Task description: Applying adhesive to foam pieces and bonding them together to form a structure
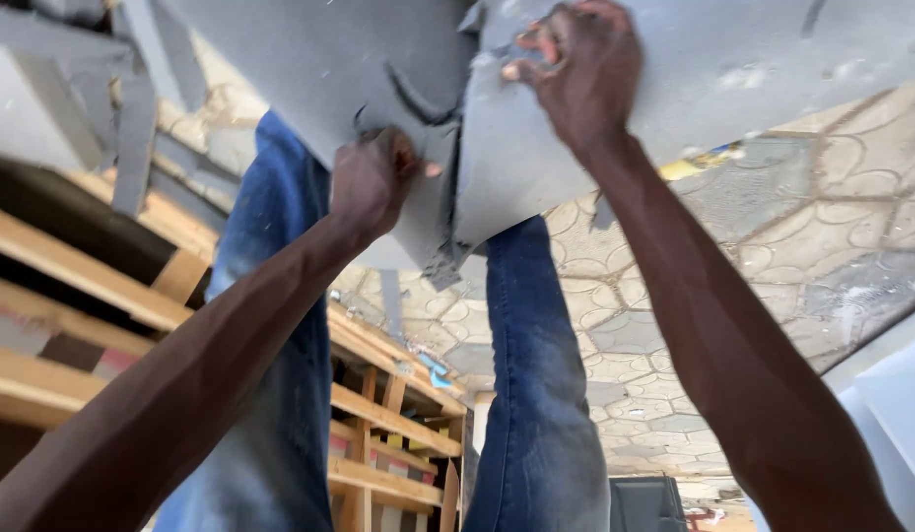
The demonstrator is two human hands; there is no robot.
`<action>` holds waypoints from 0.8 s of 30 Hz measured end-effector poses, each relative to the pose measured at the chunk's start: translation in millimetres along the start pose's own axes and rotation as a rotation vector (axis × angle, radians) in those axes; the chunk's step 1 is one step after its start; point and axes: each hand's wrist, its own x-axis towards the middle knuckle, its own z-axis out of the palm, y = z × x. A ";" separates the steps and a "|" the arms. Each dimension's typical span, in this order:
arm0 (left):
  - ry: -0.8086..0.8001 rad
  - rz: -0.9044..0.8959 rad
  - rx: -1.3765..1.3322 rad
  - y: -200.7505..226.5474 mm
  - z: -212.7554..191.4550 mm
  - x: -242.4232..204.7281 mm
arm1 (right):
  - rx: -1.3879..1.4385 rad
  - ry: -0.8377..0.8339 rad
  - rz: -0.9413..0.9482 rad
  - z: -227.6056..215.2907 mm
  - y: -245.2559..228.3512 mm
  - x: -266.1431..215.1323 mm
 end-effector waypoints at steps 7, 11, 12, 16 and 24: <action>-0.171 -0.283 0.269 10.6 13.1 11.4 | 0.029 0.040 -0.073 -2.7 -8.2 0.2; -0.100 -0.157 0.255 8.2 19.1 3.0 | 0.140 0.083 -0.166 -10.8 -7.4 -5.6; -0.075 -0.121 0.243 4.3 16.8 4.0 | 0.180 0.092 -0.162 -11.1 -10.4 -2.4; -0.146 -0.162 0.193 6.3 8.4 2.9 | 0.196 0.080 -0.132 -17.3 -18.6 -4.0; -0.204 -0.144 0.163 10.4 -6.1 -0.5 | 0.240 -0.052 0.115 -54.5 -41.0 -3.3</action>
